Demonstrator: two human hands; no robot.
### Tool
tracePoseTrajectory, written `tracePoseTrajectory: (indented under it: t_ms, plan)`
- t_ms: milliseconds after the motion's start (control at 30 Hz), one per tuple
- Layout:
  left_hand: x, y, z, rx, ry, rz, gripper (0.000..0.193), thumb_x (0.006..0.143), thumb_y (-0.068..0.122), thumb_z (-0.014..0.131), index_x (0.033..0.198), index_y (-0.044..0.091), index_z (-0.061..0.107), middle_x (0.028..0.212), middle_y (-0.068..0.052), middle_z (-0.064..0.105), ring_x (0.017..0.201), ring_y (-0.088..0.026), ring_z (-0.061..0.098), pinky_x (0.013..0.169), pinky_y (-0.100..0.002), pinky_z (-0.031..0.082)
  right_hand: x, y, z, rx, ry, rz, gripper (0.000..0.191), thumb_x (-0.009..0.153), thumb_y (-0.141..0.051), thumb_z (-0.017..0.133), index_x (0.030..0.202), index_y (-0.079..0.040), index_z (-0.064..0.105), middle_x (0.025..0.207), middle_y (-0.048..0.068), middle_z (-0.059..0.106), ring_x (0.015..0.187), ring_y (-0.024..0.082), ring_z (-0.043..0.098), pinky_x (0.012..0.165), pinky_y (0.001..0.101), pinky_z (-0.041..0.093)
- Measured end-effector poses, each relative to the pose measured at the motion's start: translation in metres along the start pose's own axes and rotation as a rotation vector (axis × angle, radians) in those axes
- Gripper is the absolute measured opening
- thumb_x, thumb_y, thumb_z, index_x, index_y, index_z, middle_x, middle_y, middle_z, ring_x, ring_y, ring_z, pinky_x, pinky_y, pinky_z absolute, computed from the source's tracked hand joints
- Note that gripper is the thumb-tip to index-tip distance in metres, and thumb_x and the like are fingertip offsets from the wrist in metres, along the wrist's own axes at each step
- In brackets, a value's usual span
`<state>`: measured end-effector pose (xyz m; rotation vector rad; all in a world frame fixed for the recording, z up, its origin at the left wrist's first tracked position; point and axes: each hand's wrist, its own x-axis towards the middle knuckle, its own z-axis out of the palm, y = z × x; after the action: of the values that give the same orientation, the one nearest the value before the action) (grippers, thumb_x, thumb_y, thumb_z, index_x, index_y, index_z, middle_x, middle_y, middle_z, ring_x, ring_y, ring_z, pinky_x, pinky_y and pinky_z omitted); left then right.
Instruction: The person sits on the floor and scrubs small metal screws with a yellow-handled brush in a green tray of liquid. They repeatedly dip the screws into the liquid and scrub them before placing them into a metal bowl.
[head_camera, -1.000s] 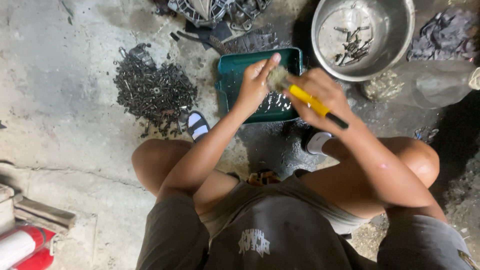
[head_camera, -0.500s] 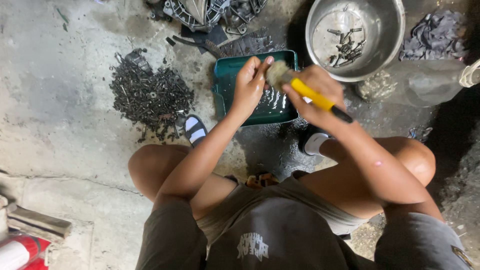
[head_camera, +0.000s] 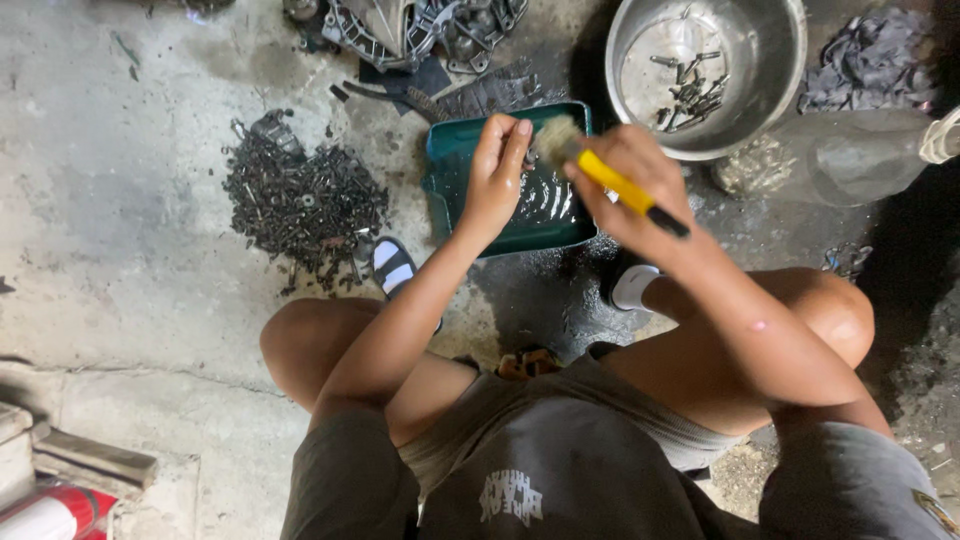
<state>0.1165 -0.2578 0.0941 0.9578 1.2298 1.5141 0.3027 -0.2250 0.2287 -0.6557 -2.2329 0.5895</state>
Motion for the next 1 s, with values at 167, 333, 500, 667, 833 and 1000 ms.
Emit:
tracePoseTrajectory:
  t_ms: [167,333,500,667,833,1000]
  plan:
    - [-0.003,0.002,0.003,-0.024,0.000,-0.018,0.013,0.110,0.020,0.052,0.113,0.008,0.047,0.095,0.002,0.049,0.084,-0.005,0.044,0.076,-0.022,0.042,-0.006,0.006,0.005,-0.023,-0.047,0.003,0.029,0.091,0.003,0.083,0.117,0.008,0.071,0.099,0.017,0.063,0.088,0.030,0.062,0.077,0.0373,0.052]
    - [-0.003,0.005,0.002,0.108,-0.062,0.137,0.014,0.114,0.021,0.047,0.116,0.008,0.050,0.107,-0.001,0.053,0.099,-0.007,0.052,0.092,-0.024,0.045,-0.010,0.010,0.006,0.149,-0.017,0.062,0.016,0.096,-0.001,0.081,0.107,0.002,0.069,0.100,0.014,0.067,0.088,0.026,0.065,0.079,0.0359,0.054]
    - [-0.004,0.010,-0.006,-0.050,-0.142,-0.042,0.015,0.113,0.021,0.051,0.110,0.007,0.053,0.105,-0.001,0.057,0.094,-0.007,0.053,0.084,-0.025,0.048,-0.006,0.019,-0.004,0.010,-0.103,0.292,0.017,0.101,-0.009,0.079,0.110,0.003,0.071,0.097,0.015,0.064,0.089,0.030,0.064,0.079,0.0376,0.051]
    - [0.000,0.020,-0.008,-0.285,-0.219,-0.195,0.013,0.107,0.013,0.057,0.117,0.005,0.056,0.099,-0.001,0.055,0.085,-0.008,0.051,0.074,-0.023,0.040,0.000,0.031,-0.016,0.381,-0.110,0.389,0.018,0.101,-0.010,0.075,0.114,0.001,0.069,0.111,0.009,0.069,0.103,0.021,0.065,0.093,0.0324,0.051]
    - [0.001,0.033,-0.008,-0.390,-0.289,-0.155,0.021,0.102,0.005,0.066,0.122,0.003,0.059,0.104,-0.002,0.060,0.083,-0.006,0.048,0.071,-0.024,0.038,-0.002,0.035,-0.018,0.571,-0.156,0.616,0.019,0.103,-0.010,0.072,0.118,-0.002,0.066,0.112,0.003,0.069,0.103,0.010,0.063,0.092,0.0261,0.051]
    - [0.000,0.044,-0.008,-0.220,-0.316,-0.130,0.025,0.105,0.010,0.067,0.128,0.002,0.061,0.111,-0.004,0.064,0.086,-0.006,0.051,0.074,-0.023,0.042,-0.004,0.037,-0.021,0.619,-0.094,0.624,0.021,0.102,-0.009,0.076,0.118,0.000,0.066,0.103,0.002,0.068,0.096,0.008,0.062,0.086,0.0240,0.051]
